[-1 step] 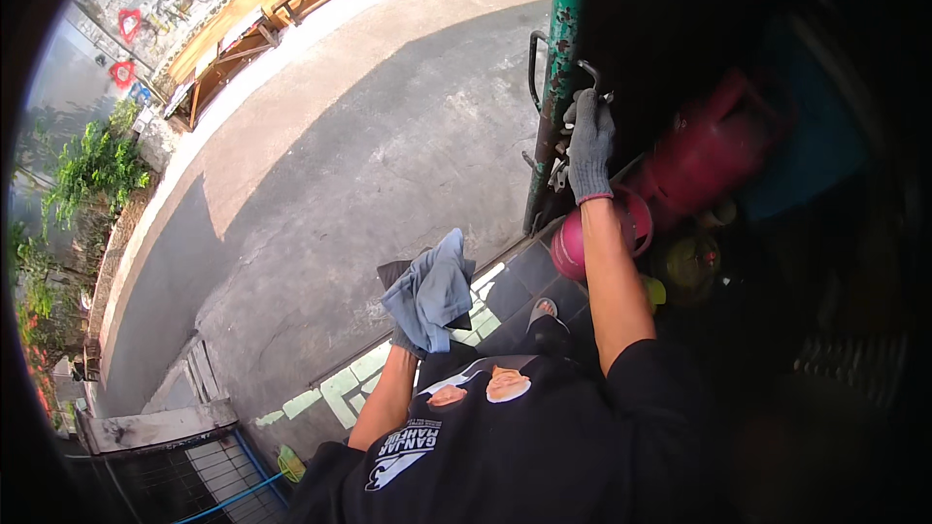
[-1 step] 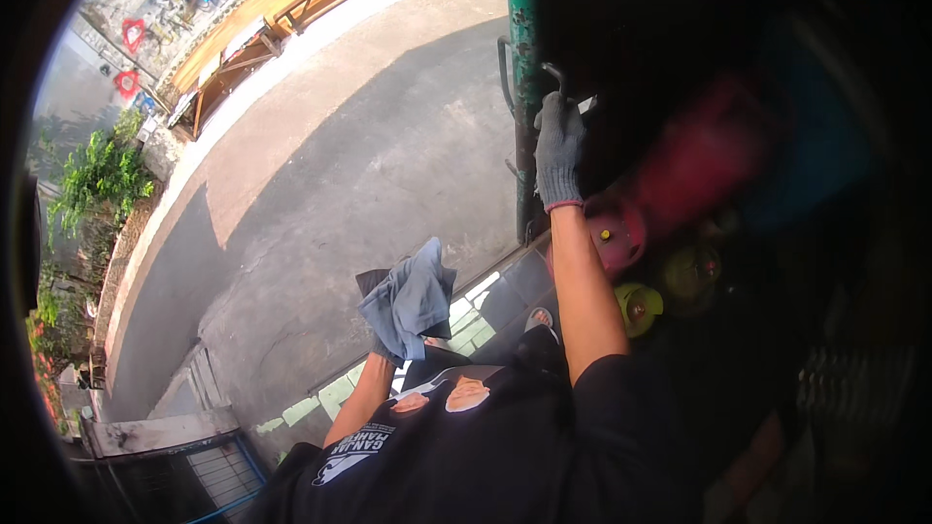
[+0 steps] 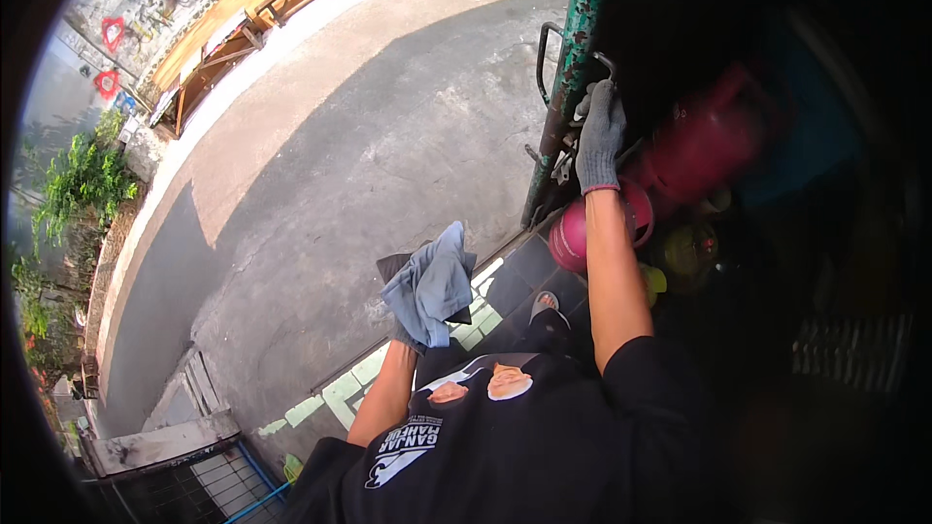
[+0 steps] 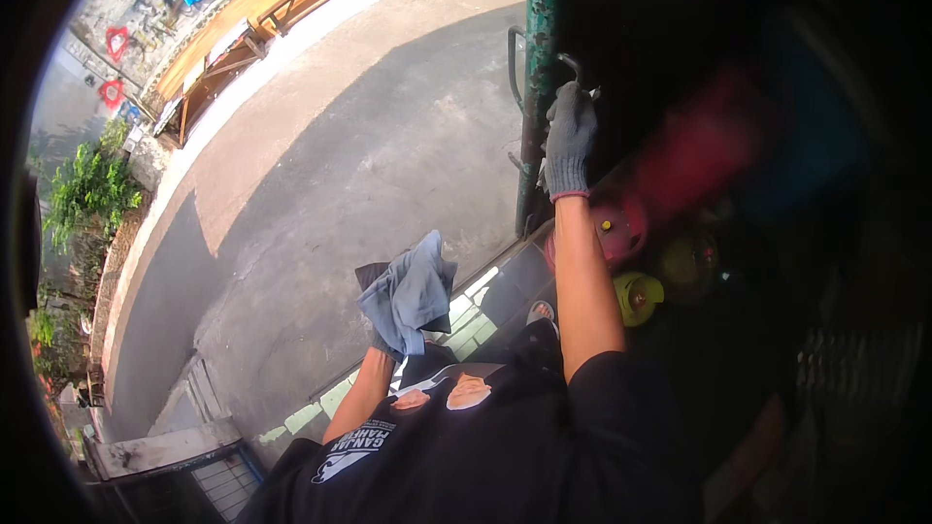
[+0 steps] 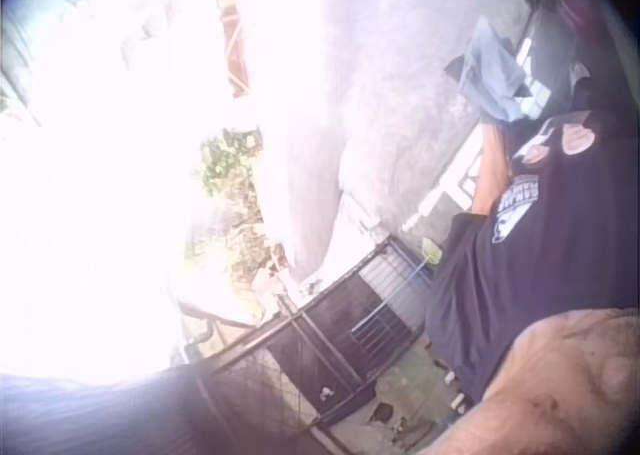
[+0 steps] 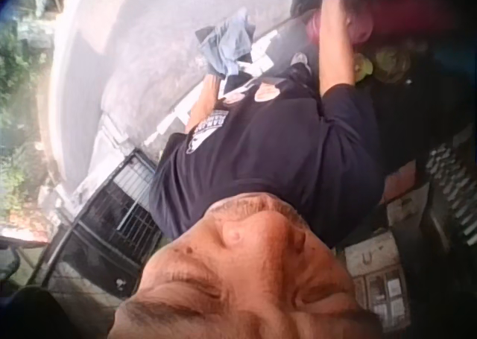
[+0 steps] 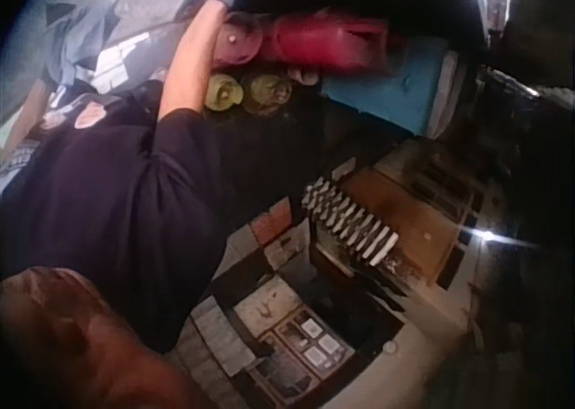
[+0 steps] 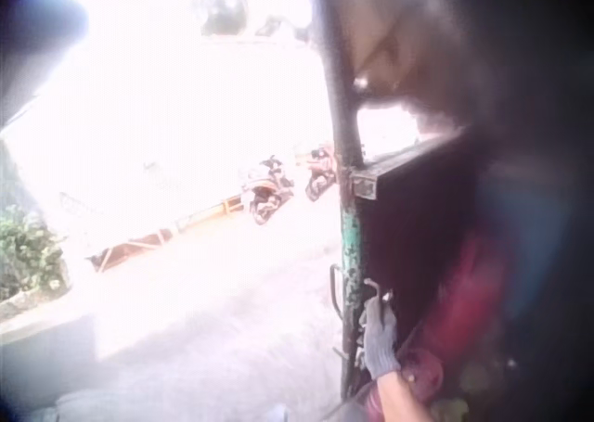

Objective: The person wears heat-resistant gloves to open a large industrial oven, check on trays of bread rolls, and adjust a regulator on a gas cylinder.

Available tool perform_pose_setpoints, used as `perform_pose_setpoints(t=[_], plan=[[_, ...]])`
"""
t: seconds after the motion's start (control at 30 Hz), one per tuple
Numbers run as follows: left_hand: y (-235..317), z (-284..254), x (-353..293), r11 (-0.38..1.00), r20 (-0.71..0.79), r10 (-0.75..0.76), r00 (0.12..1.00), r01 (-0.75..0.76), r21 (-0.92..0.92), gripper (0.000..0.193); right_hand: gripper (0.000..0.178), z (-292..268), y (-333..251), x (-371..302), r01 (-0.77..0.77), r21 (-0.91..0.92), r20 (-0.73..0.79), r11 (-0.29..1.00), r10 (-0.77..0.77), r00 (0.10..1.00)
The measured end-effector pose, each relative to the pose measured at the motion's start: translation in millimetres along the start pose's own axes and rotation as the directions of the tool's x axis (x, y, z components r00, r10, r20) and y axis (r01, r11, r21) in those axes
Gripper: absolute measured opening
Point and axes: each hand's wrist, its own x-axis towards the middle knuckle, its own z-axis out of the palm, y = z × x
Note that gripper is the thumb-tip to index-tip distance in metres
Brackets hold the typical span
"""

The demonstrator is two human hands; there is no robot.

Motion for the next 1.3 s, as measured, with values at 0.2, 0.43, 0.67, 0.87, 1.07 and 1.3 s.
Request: perform_pose_setpoints(t=[0.2, 0.43, 0.67, 0.87, 1.07, 1.3], plan=[[-12, -113, 30, 0.998, 0.240, 0.046, 0.970, -0.032, -0.060, 0.033, 0.056, 23, 10, 14, 0.140, 0.105, -0.246, 0.985, -0.110, 0.963], [-25, -243, 44, 0.997, 0.394, -0.028, 0.919, 0.054, -0.053, 0.033, 0.064, 29, 11, -6, 0.195, 0.000, -0.396, 0.981, -0.179, 0.901], [5, -283, 56, 0.997, 0.436, -0.064, 0.898, 0.077, -0.012, 0.033, 0.064, 86, -3, -104, 0.087, -0.019, -0.450, 0.996, -0.087, 0.889], [12, -264, 81, 0.998, 0.496, -0.018, 0.868, 0.045, -0.042, 0.033, 0.063, 117, -2, -168, 0.113, -0.044, -0.437, 0.993, -0.121, 0.891], [13, -277, 94, 0.997, 0.584, 0.019, 0.811, 0.026, -0.070, 0.033, 0.056, 147, 0, -231, 0.154, -0.121, -0.447, 0.981, -0.192, 0.874], [2, -313, 103, 0.998, 0.731, 0.013, 0.682, 0.036, -0.051, 0.033, 0.045, 160, 16, -293, 0.203, -0.120, -0.494, 0.972, -0.236, 0.837]])
